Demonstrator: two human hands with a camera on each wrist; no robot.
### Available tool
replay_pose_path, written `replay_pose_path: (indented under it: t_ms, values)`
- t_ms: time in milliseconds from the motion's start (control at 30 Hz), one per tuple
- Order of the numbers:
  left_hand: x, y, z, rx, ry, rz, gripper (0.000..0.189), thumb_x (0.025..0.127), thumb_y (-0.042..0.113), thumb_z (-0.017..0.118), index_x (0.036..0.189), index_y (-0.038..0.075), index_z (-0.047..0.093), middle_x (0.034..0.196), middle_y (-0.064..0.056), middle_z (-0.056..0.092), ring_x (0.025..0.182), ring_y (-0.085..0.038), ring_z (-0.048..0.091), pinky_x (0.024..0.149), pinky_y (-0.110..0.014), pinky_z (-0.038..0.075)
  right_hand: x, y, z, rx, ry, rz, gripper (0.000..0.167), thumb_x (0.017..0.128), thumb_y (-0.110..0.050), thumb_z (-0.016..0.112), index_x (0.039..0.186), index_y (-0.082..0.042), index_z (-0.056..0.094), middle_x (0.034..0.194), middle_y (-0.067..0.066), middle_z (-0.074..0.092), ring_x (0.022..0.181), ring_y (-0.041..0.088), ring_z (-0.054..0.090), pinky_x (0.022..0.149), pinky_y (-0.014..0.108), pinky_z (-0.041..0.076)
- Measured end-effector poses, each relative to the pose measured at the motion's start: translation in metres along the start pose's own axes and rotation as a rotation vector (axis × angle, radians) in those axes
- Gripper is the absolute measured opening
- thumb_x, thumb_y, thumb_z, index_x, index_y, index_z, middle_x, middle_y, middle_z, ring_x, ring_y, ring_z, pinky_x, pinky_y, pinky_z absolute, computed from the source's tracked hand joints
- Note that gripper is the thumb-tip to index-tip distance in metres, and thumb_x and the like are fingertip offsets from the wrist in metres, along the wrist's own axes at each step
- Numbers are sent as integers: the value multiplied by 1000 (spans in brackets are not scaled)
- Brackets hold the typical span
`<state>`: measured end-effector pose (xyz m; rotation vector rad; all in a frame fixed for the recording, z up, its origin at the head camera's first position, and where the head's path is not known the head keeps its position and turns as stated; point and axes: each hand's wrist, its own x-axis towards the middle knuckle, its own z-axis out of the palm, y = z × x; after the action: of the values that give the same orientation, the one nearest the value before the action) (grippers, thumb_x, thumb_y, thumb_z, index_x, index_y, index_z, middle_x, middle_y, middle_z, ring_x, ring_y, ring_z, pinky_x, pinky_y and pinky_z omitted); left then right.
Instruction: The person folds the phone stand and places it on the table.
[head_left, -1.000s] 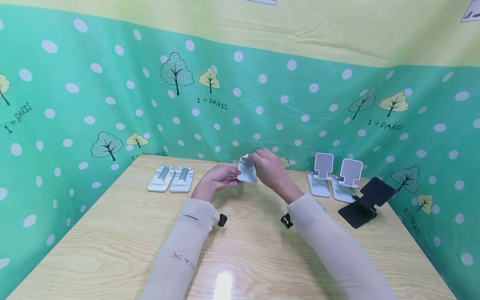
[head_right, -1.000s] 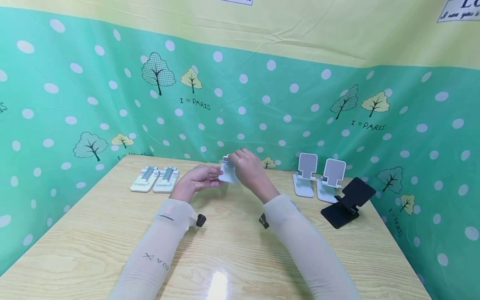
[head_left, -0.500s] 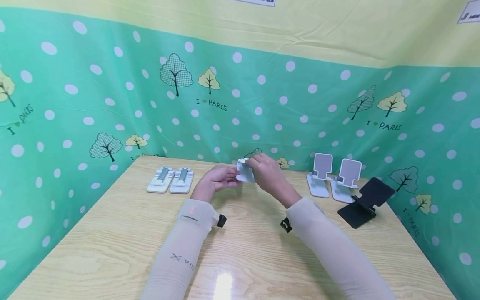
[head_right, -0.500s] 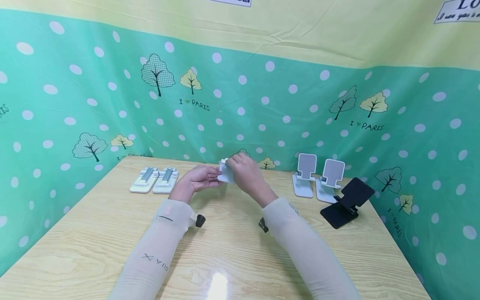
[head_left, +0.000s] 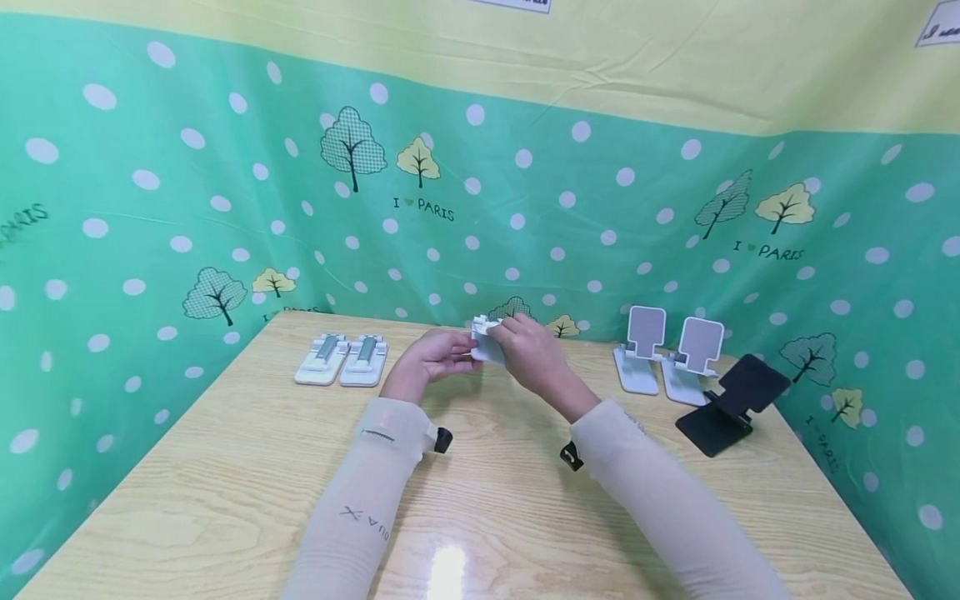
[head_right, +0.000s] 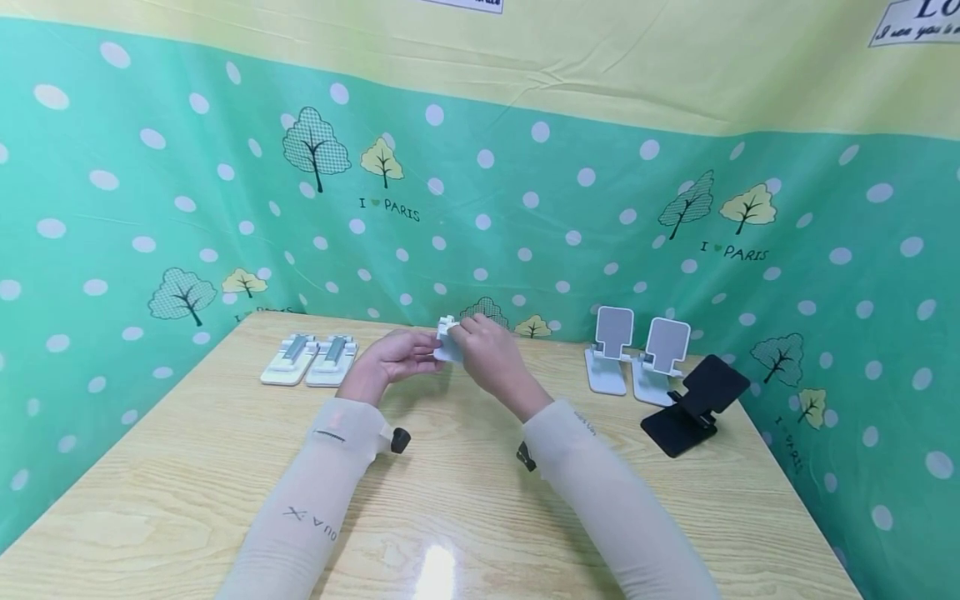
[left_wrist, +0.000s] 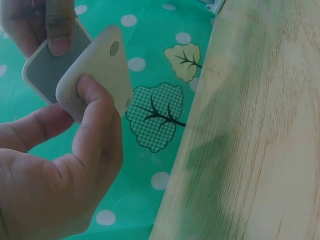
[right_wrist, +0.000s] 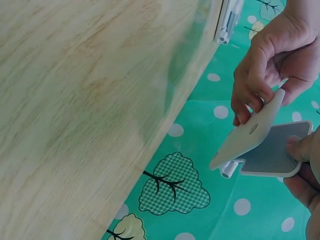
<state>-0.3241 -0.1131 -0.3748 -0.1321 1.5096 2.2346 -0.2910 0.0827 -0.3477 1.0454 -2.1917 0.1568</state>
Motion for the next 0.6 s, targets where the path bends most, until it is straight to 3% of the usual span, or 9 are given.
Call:
replay_pose_path:
  t_ms: [267,467,600]
  values:
    - [3,0,-1,-38,0,-9,45,103,-5,46,147,-10,42,150,-31,45,136,-42,47,116,-46,41,-3,-1,5,6,7,-8,29,78,10,78,103,-5,77,97,10,76,78,20,63,66,26,55]
    - [7,0,-3,-106,8,-37,44,109,14,44,149,-6,40,151,-28,44,139,-43,44,116,-48,41,-6,-2,7,6,1,-2,36,75,13,75,106,-5,78,99,10,76,80,21,64,68,26,56]
    - [8,1,-5,-110,7,-37,48,110,22,45,151,-2,40,152,-26,45,138,-42,46,115,-49,41,-8,-4,8,2,0,-14,42,71,15,72,107,-6,78,100,8,77,78,20,62,62,23,53]
